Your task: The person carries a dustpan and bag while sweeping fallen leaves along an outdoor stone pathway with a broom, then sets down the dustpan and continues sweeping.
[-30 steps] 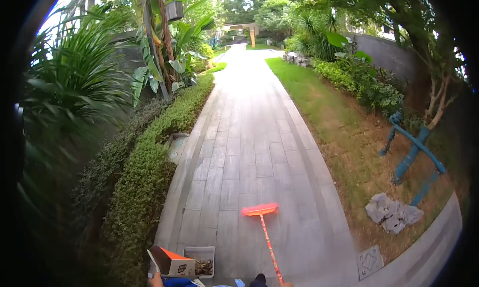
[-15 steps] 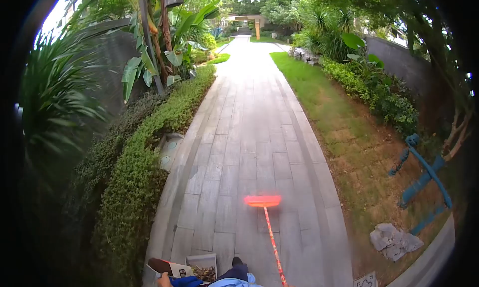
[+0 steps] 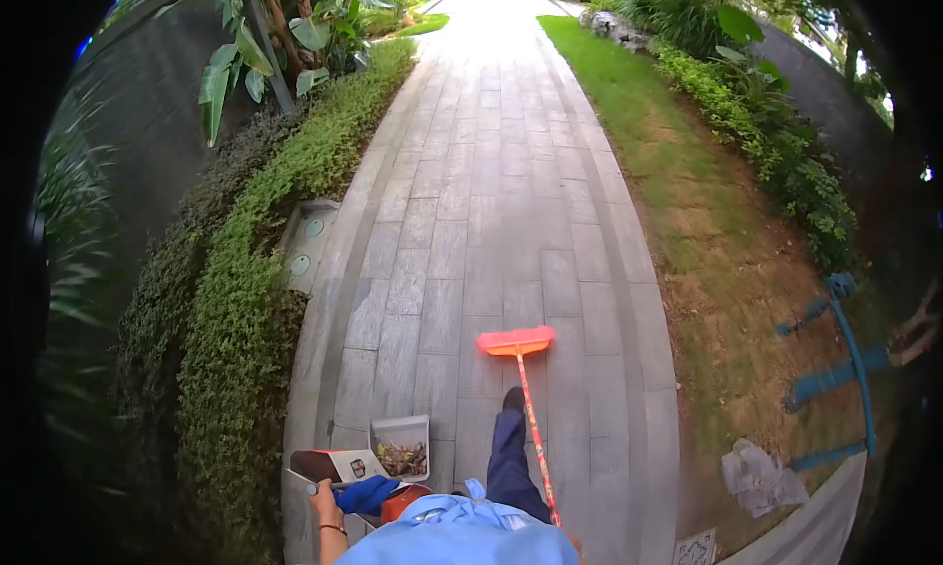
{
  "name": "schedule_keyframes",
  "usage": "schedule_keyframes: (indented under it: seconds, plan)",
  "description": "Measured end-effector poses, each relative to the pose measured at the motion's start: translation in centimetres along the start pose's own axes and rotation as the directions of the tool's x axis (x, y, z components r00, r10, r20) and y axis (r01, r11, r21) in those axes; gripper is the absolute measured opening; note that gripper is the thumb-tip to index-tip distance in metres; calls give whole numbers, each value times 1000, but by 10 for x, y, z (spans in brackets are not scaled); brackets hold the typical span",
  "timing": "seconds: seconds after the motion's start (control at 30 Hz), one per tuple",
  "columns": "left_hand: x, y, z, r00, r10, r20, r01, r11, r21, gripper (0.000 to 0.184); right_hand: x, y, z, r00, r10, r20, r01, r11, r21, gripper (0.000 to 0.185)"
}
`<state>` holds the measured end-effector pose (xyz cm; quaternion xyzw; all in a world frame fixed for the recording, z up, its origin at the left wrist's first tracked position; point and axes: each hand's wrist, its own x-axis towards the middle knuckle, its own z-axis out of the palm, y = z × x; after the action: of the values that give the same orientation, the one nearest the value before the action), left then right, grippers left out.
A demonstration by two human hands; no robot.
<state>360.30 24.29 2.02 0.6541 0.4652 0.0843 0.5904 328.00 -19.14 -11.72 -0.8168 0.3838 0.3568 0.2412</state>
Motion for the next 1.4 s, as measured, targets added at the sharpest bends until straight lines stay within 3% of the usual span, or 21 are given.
schedule_keyframes:
  seconds: [0.07, 0.1, 0.17, 0.23, 0.3, 0.33, 0.43, 0.53, 0.63, 0.7, 0.83, 0.87, 1.0, 1.03, 1.1, 1.17, 1.23, 1.3, 1.4]
  plan:
    - [9, 11, 37, 999, -9, 38, 12, 997, -72, 23, 67, -12, -28, 1000, -21, 5, 22, 996, -85, 39]
    - [15, 18, 54, 1000, 5, 5, -4, 998, -63, 24, 87, -40, -72, 994, 92, 53, -99, 983, 157, 37]
    - [22, 26, 96, 998, 29, -53, -33, 997, -68, 26, 94, -130, -196, 939, 313, 145, -336, 730, 595, 41]
    - [20, 46, 133, 998, 32, -48, -34, 998, -52, 27, 202, -156, -230, 969, 214, -124, -136, 880, 456, 45]
    - [16, 80, 174, 992, 83, -94, -86, 996, -34, 27, 207, -242, -342, 971, 237, 39, -191, 661, 726, 44]
    - [32, 83, 188, 993, 70, -100, -68, 997, 18, 26, 223, -263, -366, 978, 211, 12, -152, 666, 730, 44]
    - [36, 105, 225, 997, 58, -51, -62, 996, -68, 22, 264, -298, -437, 988, 148, -45, -66, 666, 743, 44]
    - [-21, 162, 271, 991, 130, -18, -127, 983, 135, 42, 292, -259, -416, 987, 158, -27, -88, 679, 728, 46]
    - [18, 145, 326, 986, 147, -76, -154, 983, -96, 23, 272, -216, -395, 986, 167, 22, -137, 716, 685, 48]
    - [25, 156, 363, 992, 111, -59, -114, 992, -52, 20, 291, -176, -350, 979, 194, 66, -189, 729, 658, 47]
    - [53, 181, 450, 996, 94, -1, -94, 993, -65, 18, 311, -194, -367, 975, 201, 91, -216, 792, 571, 47]
    - [59, 187, 472, 993, 120, -22, -120, 993, 2, 17, 325, -205, -377, 975, 202, 94, -219, 792, 571, 48]
    - [71, 224, 569, 995, 78, -56, -69, 987, 147, 25, 432, -272, -443, 968, 225, 110, -238, 689, 685, 48]
    - [92, 219, 591, 998, 67, -14, -66, 996, 65, 28, 463, -296, -468, 961, 246, 126, -258, 633, 730, 48]
    - [112, 222, 628, 995, 94, 34, -97, 991, 91, 29, 488, -375, -566, 919, 381, 104, -326, 582, 745, 51]
    - [104, 248, 660, 996, 72, 61, -75, 996, 40, 28, 526, -424, -648, 977, 208, 42, -178, 696, 695, 56]
    - [95, 285, 699, 994, 37, 102, -39, 999, 9, 26, 561, -457, -702, 976, 214, 39, -166, 617, 769, 52]
    - [102, 303, 728, 988, -30, 149, 27, 999, 23, 24, 571, -449, -711, 974, 221, 45, -156, 517, 842, 48]
    - [103, 319, 767, 979, -5, 204, -15, 995, 95, 17, 487, -424, -720, 971, 235, 33, -156, 529, 834, 45]
